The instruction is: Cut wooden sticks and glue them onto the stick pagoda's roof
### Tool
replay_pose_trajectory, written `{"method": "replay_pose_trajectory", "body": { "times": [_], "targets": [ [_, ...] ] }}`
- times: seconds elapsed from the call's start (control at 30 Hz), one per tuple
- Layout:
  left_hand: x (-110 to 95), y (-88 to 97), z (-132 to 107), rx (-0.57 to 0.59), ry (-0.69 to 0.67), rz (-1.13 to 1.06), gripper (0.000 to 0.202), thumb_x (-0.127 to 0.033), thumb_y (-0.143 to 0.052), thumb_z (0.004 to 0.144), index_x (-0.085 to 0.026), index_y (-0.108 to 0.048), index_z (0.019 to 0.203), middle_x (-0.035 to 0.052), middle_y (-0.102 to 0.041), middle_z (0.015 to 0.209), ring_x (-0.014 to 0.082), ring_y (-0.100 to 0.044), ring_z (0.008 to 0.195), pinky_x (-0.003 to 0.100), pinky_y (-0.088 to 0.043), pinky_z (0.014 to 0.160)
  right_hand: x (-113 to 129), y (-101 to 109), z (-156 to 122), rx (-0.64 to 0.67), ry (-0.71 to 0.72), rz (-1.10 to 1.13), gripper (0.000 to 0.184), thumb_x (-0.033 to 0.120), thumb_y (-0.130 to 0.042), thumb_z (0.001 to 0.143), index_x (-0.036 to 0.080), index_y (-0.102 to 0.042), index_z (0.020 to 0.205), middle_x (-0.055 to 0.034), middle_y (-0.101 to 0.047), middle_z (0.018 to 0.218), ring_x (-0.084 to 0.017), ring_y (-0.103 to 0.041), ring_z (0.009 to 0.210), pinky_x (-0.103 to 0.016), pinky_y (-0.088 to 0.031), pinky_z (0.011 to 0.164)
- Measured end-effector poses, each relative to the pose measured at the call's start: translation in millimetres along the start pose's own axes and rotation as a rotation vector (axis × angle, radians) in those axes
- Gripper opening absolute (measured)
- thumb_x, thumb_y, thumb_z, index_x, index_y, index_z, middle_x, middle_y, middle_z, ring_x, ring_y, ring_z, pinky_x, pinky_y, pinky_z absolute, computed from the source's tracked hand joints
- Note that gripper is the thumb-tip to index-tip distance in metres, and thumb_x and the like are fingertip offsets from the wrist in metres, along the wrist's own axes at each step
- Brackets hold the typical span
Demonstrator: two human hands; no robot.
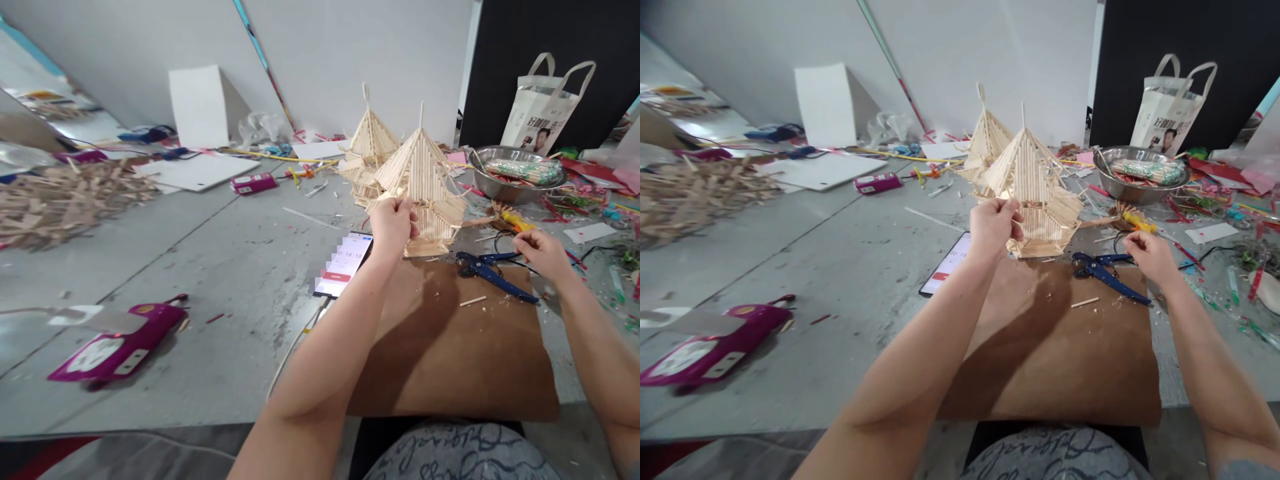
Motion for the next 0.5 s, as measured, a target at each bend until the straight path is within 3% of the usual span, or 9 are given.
{"method": "replay_pose_trajectory", "body": {
  "times": [0.2,0.5],
  "targets": [
    [4.4,6.0,-8.9,0.003,0.005,0.042,0.020,-0.024,-0.050,0.075,-0.016,-0.044,0.058,-0.0069,-0.046,0.043,0.0051,-0.042,0.026,0.016,-0.030,0.028,-13.7,-5.5,-2.8,0.032,-0.029,-0.429,0.025,0.039,-0.044,0.078,0.021,-0.060,0.083,-0.0049,-0.066,0.081,-0.020,-0.059,0.073,-0.031,-0.041,0.065],
    [30.3,4.8,-61.7,0.150,0.051,0.059,0.019,-0.032,-0.051,0.075,-0.017,-0.047,0.065,-0.0071,-0.047,0.049,0.0041,-0.040,0.031,0.016,-0.027,0.031,-9.1,-42.7,-22.1,0.456,-0.015,-0.660,0.030,0.049,-0.050,0.072,0.023,-0.059,0.081,-0.0044,-0.067,0.086,-0.019,-0.059,0.075,-0.027,-0.033,0.055]
  ]
}}
Point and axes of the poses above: each hand's wrist, its own z-axis towards the middle knuckle, its own y-axis out of the back of the hand, x = y × z, the point moved 7 cm from there along z, towards the middle knuckle
